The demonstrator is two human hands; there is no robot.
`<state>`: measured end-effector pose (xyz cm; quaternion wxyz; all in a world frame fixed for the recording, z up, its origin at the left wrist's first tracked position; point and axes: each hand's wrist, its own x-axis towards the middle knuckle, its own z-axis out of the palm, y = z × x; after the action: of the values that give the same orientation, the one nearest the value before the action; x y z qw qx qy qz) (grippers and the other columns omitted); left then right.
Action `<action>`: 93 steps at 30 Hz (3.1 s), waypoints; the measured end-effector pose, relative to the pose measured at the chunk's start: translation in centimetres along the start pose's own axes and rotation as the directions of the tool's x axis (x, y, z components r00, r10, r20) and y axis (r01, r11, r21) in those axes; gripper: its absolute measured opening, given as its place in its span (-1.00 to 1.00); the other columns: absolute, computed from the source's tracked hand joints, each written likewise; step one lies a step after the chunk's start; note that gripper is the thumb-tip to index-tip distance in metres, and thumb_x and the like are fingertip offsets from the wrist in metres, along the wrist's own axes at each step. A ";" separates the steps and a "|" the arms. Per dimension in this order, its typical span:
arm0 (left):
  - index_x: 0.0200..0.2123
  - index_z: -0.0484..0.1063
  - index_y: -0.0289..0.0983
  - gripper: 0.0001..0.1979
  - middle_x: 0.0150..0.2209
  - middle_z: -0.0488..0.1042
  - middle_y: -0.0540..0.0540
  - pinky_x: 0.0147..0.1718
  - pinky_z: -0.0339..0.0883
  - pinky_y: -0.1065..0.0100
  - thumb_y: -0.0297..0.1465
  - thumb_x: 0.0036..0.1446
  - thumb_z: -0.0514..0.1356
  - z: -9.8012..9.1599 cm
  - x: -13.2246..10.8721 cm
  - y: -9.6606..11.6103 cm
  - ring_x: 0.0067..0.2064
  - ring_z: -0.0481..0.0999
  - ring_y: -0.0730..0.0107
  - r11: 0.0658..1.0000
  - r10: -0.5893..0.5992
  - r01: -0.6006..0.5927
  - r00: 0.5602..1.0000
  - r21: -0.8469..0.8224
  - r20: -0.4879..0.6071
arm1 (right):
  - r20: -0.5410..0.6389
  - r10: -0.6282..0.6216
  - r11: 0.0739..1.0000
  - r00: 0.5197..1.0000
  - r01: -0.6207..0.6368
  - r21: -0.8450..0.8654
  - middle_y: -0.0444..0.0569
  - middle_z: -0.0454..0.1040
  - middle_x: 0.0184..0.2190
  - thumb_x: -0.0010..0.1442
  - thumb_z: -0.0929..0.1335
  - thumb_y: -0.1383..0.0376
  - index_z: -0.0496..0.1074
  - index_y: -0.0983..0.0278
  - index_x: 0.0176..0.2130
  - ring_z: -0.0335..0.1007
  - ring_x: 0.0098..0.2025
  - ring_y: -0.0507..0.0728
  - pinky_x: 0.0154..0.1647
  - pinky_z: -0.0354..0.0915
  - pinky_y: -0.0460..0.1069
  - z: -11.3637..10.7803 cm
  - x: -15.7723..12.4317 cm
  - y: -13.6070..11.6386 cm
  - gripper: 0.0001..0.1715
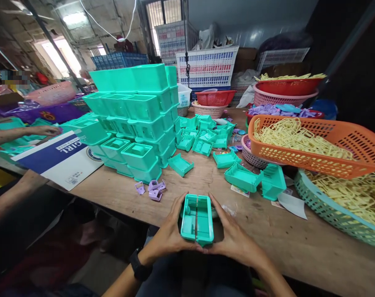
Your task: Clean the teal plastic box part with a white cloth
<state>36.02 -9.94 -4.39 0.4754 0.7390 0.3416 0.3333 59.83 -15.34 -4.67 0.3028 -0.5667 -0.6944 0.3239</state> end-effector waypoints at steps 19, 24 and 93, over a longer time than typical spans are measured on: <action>0.38 -0.04 -0.17 0.24 0.33 0.22 -0.32 0.37 0.16 -0.25 -0.09 -0.25 0.59 -0.5 -0.3 0.1 0.35 0.29 -0.26 0.998 -0.046 0.046 0.999 -0.034 0.007 | 0.067 -0.126 0.992 0.990 0.127 -0.022 0.24 0.09 0.48 -0.13 0.66 -0.09 -0.18 0.14 0.54 0.04 0.48 0.47 0.43 0.17 0.33 0.2 0.4 0.6 0.59; 0.36 -0.04 -0.11 0.22 0.30 0.25 -0.27 0.34 0.19 -0.28 -0.04 -0.24 0.58 -0.4 -0.3 0.1 0.31 0.34 -0.24 0.999 -0.039 0.039 0.999 -0.010 0.003 | 0.052 -0.138 0.990 0.989 0.139 -0.020 0.20 0.06 0.50 -0.10 0.66 -0.07 -0.22 0.08 0.54 0.04 0.48 0.46 0.43 0.18 0.33 0.6 0.3 0.7 0.58; 0.23 0.27 -0.17 -0.23 0.08 0.50 -0.17 0.11 0.54 0.01 -0.35 -0.08 0.41 3.8 -2.4 2.2 0.08 0.58 0.03 0.989 0.036 0.037 0.883 0.145 -0.467 | -0.361 -0.338 0.931 0.869 0.251 -0.266 0.05 0.46 0.04 0.38 0.35 0.29 0.52 0.11 -0.11 0.53 0.01 0.24 -0.09 0.49 0.11 3.1 -0.7 -8.9 -0.86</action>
<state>38.27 -14.41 -4.00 0.3221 0.6701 0.4704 0.4753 52.24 -17.68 0.44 0.4230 -0.5366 -0.7263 0.0753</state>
